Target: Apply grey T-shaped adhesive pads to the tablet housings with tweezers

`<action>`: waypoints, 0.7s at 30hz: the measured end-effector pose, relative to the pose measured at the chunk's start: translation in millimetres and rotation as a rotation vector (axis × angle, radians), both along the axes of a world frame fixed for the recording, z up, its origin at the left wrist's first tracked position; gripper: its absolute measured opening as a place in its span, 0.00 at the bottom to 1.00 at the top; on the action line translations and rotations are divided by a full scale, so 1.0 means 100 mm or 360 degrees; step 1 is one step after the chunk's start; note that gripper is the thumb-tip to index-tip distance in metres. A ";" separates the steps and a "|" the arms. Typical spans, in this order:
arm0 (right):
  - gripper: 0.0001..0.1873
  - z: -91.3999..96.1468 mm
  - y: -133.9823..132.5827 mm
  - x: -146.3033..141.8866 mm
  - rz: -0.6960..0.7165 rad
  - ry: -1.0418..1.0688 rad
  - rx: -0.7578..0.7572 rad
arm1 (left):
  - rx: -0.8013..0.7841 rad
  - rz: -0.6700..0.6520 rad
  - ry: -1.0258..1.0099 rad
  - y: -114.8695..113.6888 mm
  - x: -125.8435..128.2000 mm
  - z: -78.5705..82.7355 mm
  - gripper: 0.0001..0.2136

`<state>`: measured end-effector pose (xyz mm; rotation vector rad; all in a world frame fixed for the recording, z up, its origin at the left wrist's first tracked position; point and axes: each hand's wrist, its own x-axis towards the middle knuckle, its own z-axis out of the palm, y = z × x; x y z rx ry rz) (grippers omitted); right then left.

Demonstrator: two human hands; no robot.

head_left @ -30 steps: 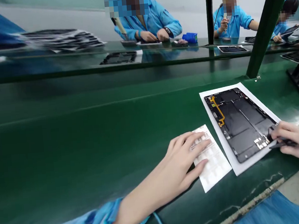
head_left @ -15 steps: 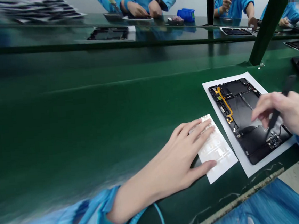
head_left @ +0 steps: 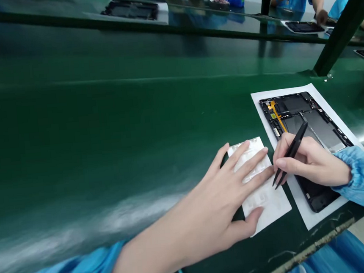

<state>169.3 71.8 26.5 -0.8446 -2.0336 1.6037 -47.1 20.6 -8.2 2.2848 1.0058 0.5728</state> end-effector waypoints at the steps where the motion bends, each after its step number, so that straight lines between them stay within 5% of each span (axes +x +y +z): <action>1: 0.22 -0.01 -0.02 -0.01 -0.0021 0.0001 0.0059 | -0.0010 -0.0006 0.0002 0.00 0.01 0.01 0.28; 7: 0.05 -0.01 -0.04 -0.06 -0.0111 0.0023 0.0343 | 0.0015 -0.0045 0.0217 -0.01 0.00 0.01 0.26; 21: 0.09 0.02 -0.03 -0.09 -0.0140 -0.0079 0.0330 | 0.0664 -0.0019 0.0531 -0.07 -0.02 0.02 0.25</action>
